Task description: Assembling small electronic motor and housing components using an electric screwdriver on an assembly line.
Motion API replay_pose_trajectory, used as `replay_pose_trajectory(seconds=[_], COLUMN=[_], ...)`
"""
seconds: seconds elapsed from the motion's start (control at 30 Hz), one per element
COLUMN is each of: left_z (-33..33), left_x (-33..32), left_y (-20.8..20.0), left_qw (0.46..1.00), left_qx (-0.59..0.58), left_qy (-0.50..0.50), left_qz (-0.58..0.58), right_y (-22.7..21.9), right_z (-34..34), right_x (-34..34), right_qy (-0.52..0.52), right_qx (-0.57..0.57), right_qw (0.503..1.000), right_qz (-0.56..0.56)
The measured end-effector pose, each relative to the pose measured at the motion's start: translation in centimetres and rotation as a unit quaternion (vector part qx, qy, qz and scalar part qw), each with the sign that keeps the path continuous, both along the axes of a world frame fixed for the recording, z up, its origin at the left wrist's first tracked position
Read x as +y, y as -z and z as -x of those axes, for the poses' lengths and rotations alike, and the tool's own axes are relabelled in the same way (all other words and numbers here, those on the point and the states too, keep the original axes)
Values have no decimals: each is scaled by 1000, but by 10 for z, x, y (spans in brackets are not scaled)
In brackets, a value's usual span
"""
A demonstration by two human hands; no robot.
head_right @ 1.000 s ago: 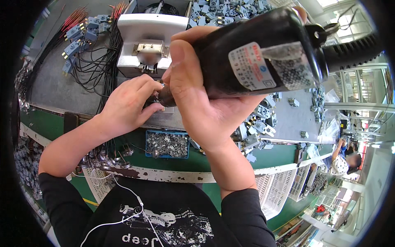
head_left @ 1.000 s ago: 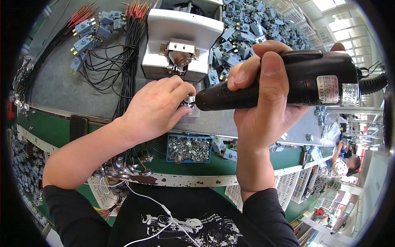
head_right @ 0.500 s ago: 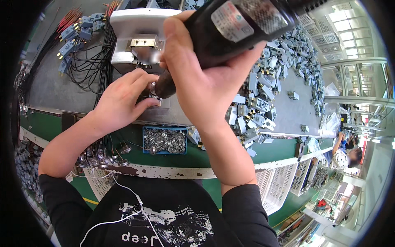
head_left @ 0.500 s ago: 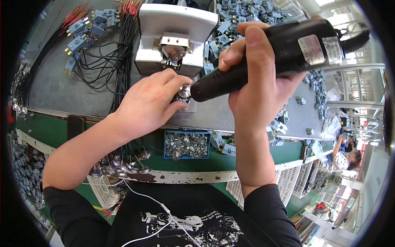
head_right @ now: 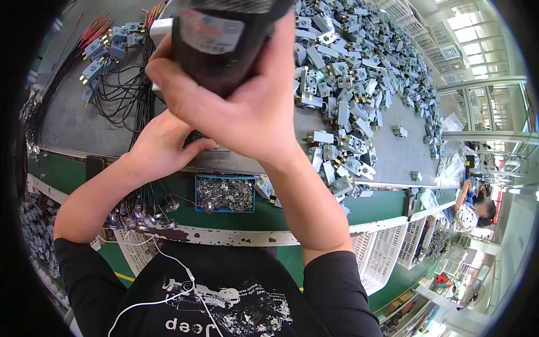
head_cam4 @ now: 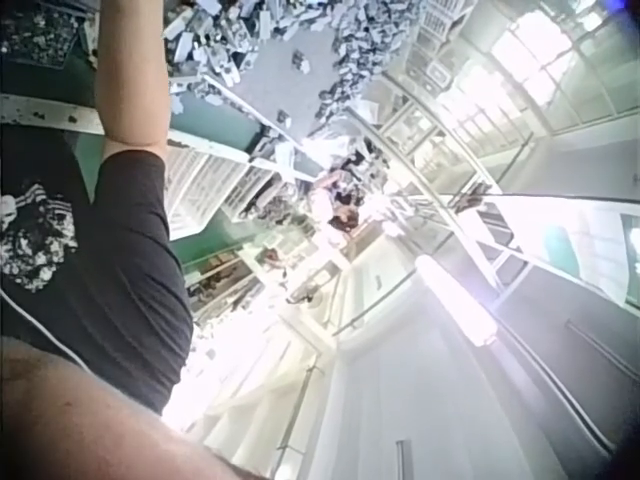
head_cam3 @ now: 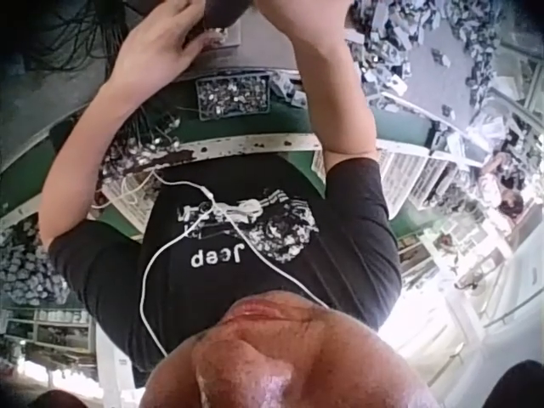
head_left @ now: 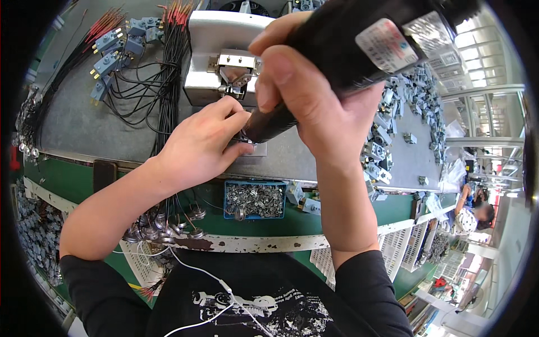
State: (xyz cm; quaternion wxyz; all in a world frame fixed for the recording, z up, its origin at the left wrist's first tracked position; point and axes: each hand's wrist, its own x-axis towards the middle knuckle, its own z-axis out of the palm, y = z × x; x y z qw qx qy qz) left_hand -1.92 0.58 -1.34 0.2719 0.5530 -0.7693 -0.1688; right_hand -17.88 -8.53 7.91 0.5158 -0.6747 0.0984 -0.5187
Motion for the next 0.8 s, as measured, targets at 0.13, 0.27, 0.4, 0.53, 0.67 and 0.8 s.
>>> replay_pose_trajectory(seconds=[0.13,0.27,0.4,0.53,0.67,0.8], left_z=[1,7,5,5,3,0], left_x=[1,2,4,2,2,-5], left_y=[-3,-5,-2,5,7,14], left_qw=[1000,999,998,999,998,996], left_qx=[4,-17,-21,-1,12,66], left_qy=[8,-4,-1,-1,6,52], left_qz=[-12,-39,-53,-47,-65,-17], right_y=[-3,3,6,5,10,15], right_z=[-7,1,-2,-5,-2,-1], right_x=[5,16,19,23,15,4], right_qy=[-9,37,19,-1,-16,-3], right_qx=[26,29,28,25,33,51], right_qw=[999,999,999,1000,999,996], right_qz=[28,8,-11,-10,9,69])
